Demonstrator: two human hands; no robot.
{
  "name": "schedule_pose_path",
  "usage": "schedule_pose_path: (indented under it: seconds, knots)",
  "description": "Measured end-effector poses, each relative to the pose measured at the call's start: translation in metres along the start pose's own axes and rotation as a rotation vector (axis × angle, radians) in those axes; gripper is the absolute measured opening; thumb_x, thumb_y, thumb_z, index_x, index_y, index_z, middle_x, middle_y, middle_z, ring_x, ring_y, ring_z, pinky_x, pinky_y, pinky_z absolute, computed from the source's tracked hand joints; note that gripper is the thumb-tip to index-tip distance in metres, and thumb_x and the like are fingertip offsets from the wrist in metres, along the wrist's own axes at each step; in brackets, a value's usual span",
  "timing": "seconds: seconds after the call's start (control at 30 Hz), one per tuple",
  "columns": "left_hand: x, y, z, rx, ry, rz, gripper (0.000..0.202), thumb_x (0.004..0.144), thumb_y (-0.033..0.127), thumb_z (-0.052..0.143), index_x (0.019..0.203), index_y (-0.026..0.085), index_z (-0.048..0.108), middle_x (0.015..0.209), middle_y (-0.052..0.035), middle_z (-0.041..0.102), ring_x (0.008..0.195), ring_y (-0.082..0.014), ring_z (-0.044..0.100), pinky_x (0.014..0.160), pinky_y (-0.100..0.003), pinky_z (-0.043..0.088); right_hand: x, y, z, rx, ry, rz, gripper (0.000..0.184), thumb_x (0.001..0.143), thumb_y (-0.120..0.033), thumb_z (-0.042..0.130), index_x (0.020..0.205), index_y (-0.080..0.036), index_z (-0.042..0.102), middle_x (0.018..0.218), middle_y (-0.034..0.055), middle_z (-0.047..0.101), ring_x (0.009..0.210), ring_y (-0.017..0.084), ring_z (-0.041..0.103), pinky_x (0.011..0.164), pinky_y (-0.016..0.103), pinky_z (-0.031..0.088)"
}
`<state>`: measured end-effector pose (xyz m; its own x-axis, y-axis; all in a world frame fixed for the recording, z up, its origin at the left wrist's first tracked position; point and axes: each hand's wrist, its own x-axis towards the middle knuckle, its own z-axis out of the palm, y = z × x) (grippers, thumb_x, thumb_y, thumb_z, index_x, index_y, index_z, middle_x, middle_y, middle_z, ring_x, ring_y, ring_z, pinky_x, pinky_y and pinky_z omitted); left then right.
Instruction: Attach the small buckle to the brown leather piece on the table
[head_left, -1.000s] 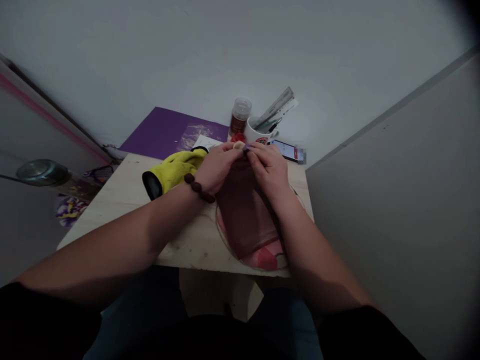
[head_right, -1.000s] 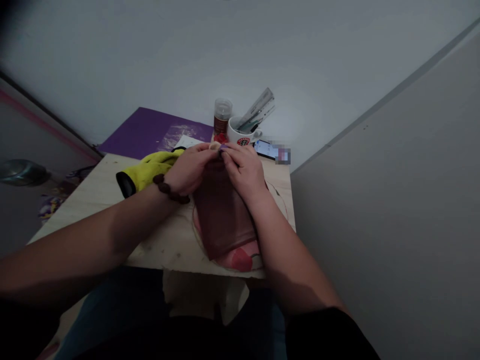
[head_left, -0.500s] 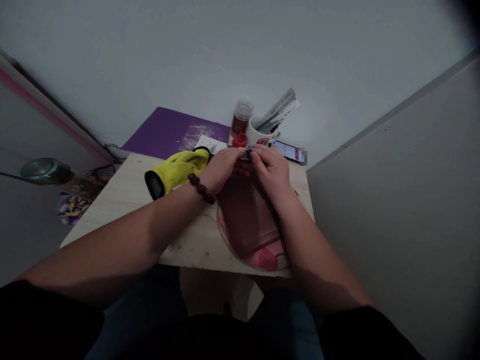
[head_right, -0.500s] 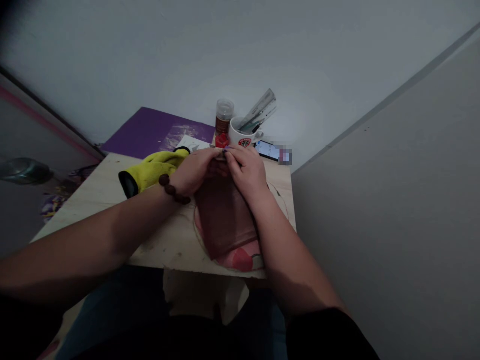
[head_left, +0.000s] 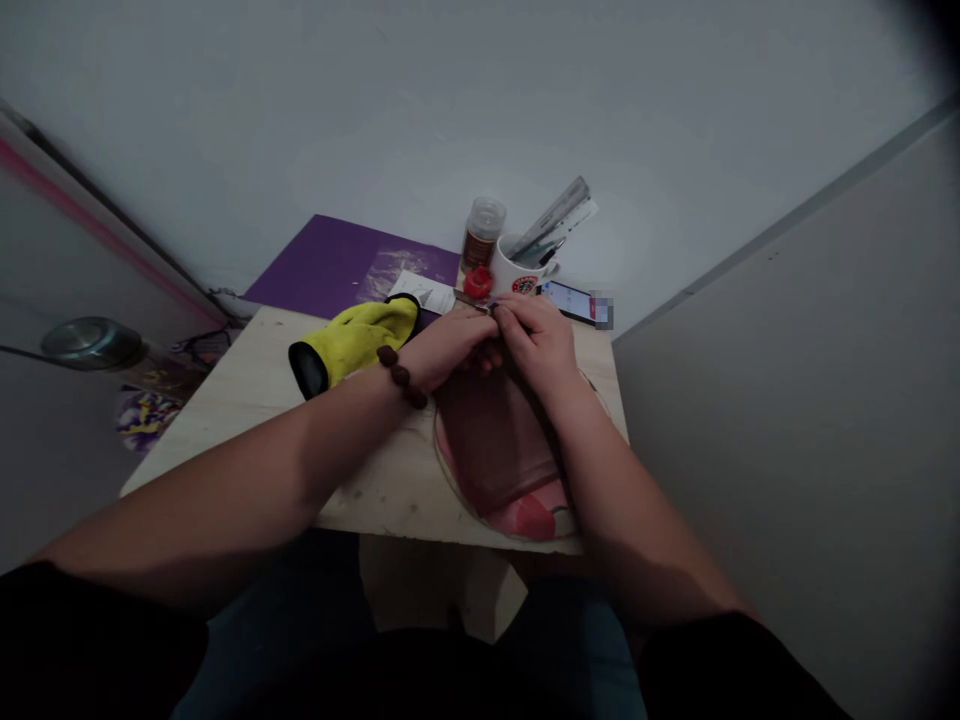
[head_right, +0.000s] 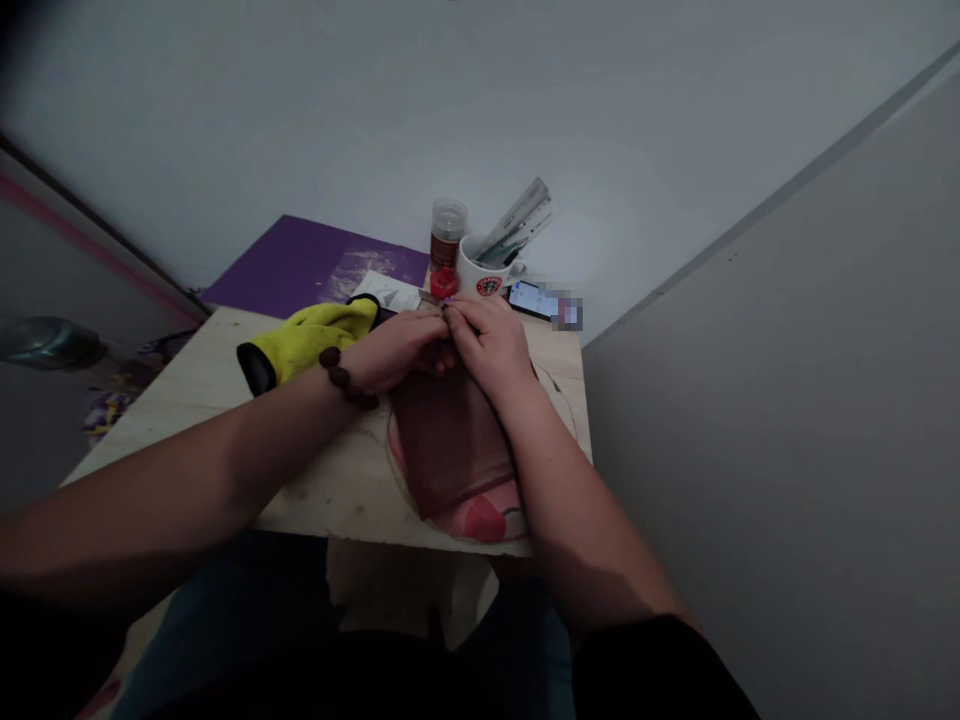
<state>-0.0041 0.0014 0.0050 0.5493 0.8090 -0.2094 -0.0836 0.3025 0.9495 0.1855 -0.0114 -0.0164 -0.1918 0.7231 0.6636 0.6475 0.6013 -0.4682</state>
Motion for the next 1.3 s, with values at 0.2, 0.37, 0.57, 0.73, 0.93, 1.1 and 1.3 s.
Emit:
schedule_pose_path:
  seconds: [0.2,0.37,0.57,0.73,0.93,1.1,1.3]
  knots:
    - [-0.001,0.003,0.001,0.029,0.107,0.091,0.030,0.107,0.024,0.060,0.079,0.019,0.070,0.074,-0.0043,0.070,0.061,-0.0131,0.062,0.059,-0.025,0.047,0.001,-0.001,-0.002,0.023,-0.003,0.011,0.038,0.120,-0.053,0.058,0.125,-0.033,0.090,0.135,0.0043,0.089,0.130,0.029,0.082,0.114,0.053,0.062]
    - [-0.007,0.009,0.007,0.122,0.072,0.096,0.039,0.112,0.025,0.059,0.074,0.018,0.069,0.072,-0.0052,0.070,0.061,-0.0123,0.061,0.061,-0.023,0.048,-0.001,-0.003,-0.002,0.059,0.017,0.056,0.037,0.119,-0.055,0.059,0.126,-0.036,0.091,0.137,0.0044,0.088,0.129,0.029,0.083,0.117,0.054,0.063]
    - [-0.006,0.007,0.009,0.111,0.081,0.127,0.038,0.114,0.027,0.058,0.077,0.018,0.066,0.074,-0.0040,0.067,0.062,-0.0116,0.059,0.061,-0.022,0.047,-0.002,-0.004,0.000,0.122,0.010,0.108,0.044,0.119,-0.062,0.058,0.128,-0.034,0.091,0.139,0.0056,0.087,0.137,0.030,0.081,0.124,0.055,0.062]
    - [0.000,0.004,-0.001,-0.041,0.159,0.164,0.026,0.110,0.027,0.063,0.086,0.019,0.068,0.077,-0.0029,0.066,0.064,-0.0125,0.060,0.060,-0.024,0.047,-0.002,-0.005,-0.001,0.121,0.020,0.095,0.042,0.119,-0.058,0.057,0.127,-0.035,0.091,0.144,0.0046,0.085,0.143,0.029,0.078,0.128,0.053,0.061]
    - [-0.008,0.011,0.005,0.196,0.030,0.137,0.043,0.114,0.027,0.060,0.072,0.017,0.067,0.068,-0.0046,0.066,0.060,-0.0126,0.059,0.062,-0.026,0.047,0.001,-0.005,-0.002,0.098,0.018,0.121,0.045,0.117,-0.063,0.059,0.120,-0.033,0.092,0.150,0.0070,0.083,0.145,0.031,0.077,0.129,0.056,0.059]
    - [-0.004,0.010,0.001,0.091,0.151,0.177,0.034,0.113,0.025,0.058,0.080,0.019,0.067,0.072,-0.0028,0.066,0.063,-0.0142,0.059,0.062,-0.027,0.048,0.002,-0.006,-0.002,0.107,0.006,0.138,0.051,0.116,-0.069,0.057,0.120,-0.031,0.092,0.150,0.0073,0.083,0.146,0.031,0.076,0.129,0.054,0.059]
    - [-0.009,0.012,0.007,0.286,0.047,0.142,0.046,0.114,0.027,0.056,0.069,0.022,0.065,0.070,-0.0057,0.067,0.062,-0.0159,0.059,0.063,-0.028,0.047,0.003,-0.006,-0.002,0.082,0.011,0.131,0.051,0.116,-0.069,0.056,0.119,-0.032,0.091,0.152,0.0061,0.082,0.146,0.030,0.076,0.128,0.053,0.059]
